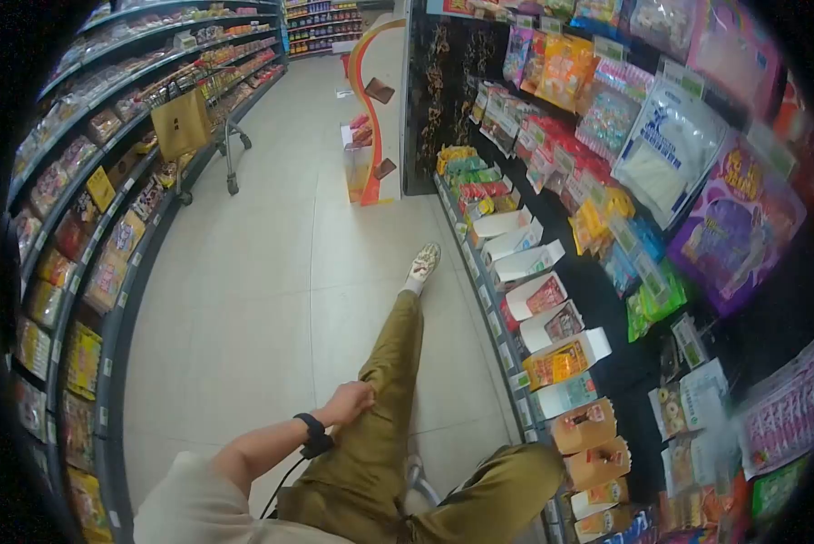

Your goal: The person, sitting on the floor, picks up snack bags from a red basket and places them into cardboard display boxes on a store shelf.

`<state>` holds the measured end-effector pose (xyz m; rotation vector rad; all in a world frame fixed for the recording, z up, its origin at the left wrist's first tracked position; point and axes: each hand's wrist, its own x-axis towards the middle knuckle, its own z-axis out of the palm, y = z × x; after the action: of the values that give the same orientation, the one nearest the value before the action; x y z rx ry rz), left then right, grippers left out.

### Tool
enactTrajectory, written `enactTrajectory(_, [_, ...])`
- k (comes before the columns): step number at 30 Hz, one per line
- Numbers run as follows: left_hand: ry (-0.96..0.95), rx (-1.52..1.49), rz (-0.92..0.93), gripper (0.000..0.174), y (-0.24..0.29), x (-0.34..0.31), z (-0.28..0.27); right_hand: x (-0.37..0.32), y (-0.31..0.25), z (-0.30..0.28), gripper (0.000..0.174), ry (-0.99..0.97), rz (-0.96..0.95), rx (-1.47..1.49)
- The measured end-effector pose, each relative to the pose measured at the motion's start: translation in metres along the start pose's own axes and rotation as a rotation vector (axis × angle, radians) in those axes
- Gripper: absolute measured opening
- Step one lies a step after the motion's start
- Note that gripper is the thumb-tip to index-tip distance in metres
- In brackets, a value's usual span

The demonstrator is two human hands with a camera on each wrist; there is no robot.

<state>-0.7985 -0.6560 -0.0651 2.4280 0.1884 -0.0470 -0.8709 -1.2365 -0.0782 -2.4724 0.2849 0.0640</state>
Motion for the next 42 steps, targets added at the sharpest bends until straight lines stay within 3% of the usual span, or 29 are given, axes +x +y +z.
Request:
enactTrajectory(1, [-0.093,-0.203,0.021,0.021,0.004,-0.004,-0.008,-0.014,0.003,0.002,0.057,-0.011,0.021,0.001])
enactTrajectory(2, [-0.116,-0.198,0.011,0.021,0.009,-0.014,-0.019,-0.029,0.007,0.003,0.057,-0.019,0.044,0.000])
enactTrajectory(4, [-0.497,-0.211,0.018,0.014,0.012,-0.034,-0.043,-0.047,0.013,0.002,0.057,-0.022,0.079,-0.005])
enactTrajectory(5, [-0.767,-0.224,0.141,0.020,-0.012,-0.054,-0.042,-0.052,0.014,0.001,0.057,-0.019,0.090,-0.007])
enactTrajectory(6, [-0.849,-0.281,0.181,0.022,-0.022,-0.080,-0.048,-0.058,0.016,0.001,0.057,-0.019,0.101,-0.008])
enactTrajectory(7, [-0.964,-0.332,-0.001,0.023,-0.019,-0.097,-0.057,-0.066,0.018,-0.001,0.058,-0.021,0.114,-0.013])
enactTrajectory(9, [-0.999,-0.244,-0.082,0.021,-0.004,-0.107,-0.070,-0.078,0.020,-0.002,0.058,-0.019,0.135,-0.017])
enactTrajectory(11, [-1.033,-0.121,0.031,0.021,0.020,-0.098,-0.075,-0.085,0.021,-0.005,0.058,-0.016,0.147,-0.024])
enactTrajectory(12, [-1.006,-0.078,0.217,0.022,0.017,-0.093,-0.066,-0.090,0.022,-0.007,0.058,-0.015,0.154,-0.028])
enactTrajectory(13, [-1.011,-0.079,0.215,0.022,0.032,-0.088,-0.066,-0.094,0.022,-0.007,0.058,-0.014,0.159,-0.031])
enactTrajectory(15, [-0.922,0.342,0.329,0.023,0.067,-0.079,-0.069,-0.104,0.023,-0.007,0.058,-0.017,0.173,-0.036])
enactTrajectory(16, [-0.927,0.339,0.328,0.023,0.072,-0.076,-0.064,-0.108,0.023,-0.009,0.058,-0.017,0.177,-0.040])
enactTrajectory(18, [-0.496,0.041,0.689,0.023,0.074,-0.069,-0.050,-0.113,0.024,-0.013,0.058,-0.012,0.186,-0.048])
enactTrajectory(19, [-0.501,0.036,0.688,0.023,0.067,-0.062,-0.035,-0.117,0.024,-0.015,0.058,-0.011,0.192,-0.053])
enactTrajectory(21, [-0.139,-0.112,0.321,0.021,0.046,-0.050,0.001,-0.125,0.026,-0.019,0.058,-0.007,0.205,-0.061])
enactTrajectory(22, [-0.144,-0.113,0.322,0.021,0.046,-0.043,0.004,-0.129,0.027,-0.021,0.059,-0.003,0.211,-0.063])
enactTrajectory(24, [-0.148,0.182,-0.094,0.023,0.044,-0.027,0.003,-0.139,0.029,-0.021,0.059,0.002,0.228,-0.065])
enactTrajectory(25, [-0.155,0.184,-0.094,0.023,0.039,-0.024,0.005,-0.144,0.030,-0.022,0.059,0.003,0.236,-0.066])
enactTrajectory(27, [0.064,0.480,0.400,0.028,0.030,-0.011,0.001,-0.149,0.027,-0.018,0.059,0.009,0.254,-0.063])
enactTrajectory(28, [0.056,0.484,0.403,0.028,0.033,-0.011,0.000,-0.154,0.026,-0.015,0.059,0.010,0.263,-0.059])
enactTrajectory(30, [-0.289,0.201,0.009,0.028,0.046,-0.015,-0.005,-0.163,0.025,-0.010,0.059,0.010,0.280,-0.051])
enactTrajectory(31, [-0.297,0.208,0.010,0.028,0.050,-0.026,-0.014,-0.168,0.025,-0.007,0.059,0.010,0.289,-0.047])
enactTrajectory(33, [-0.565,0.151,0.105,0.026,0.051,-0.062,-0.029,-0.175,0.026,-0.009,0.059,0.010,0.302,-0.049])
enactTrajectory(36, [-0.540,-0.007,0.086,0.024,0.029,-0.087,-0.055,-0.178,0.025,-0.006,0.060,0.029,0.321,-0.041])
enactTrajectory(38, [-0.388,-0.359,-0.274,0.022,0.039,-0.089,-0.076,-0.181,0.023,-0.003,0.060,0.035,0.335,-0.036])
enactTrajectory(39, [-0.393,-0.352,-0.277,0.022,0.057,-0.090,-0.090,-0.184,0.022,0.001,0.060,0.034,0.342,-0.033])
enactTrajectory(41, [-0.443,0.087,-0.127,0.023,0.108,-0.090,-0.122,-0.192,0.016,0.013,0.060,0.029,0.366,-0.020])
enactTrajectory(42, [-0.451,0.097,-0.128,0.023,0.127,-0.090,-0.131,-0.195,0.012,0.018,0.060,0.028,0.376,-0.014])
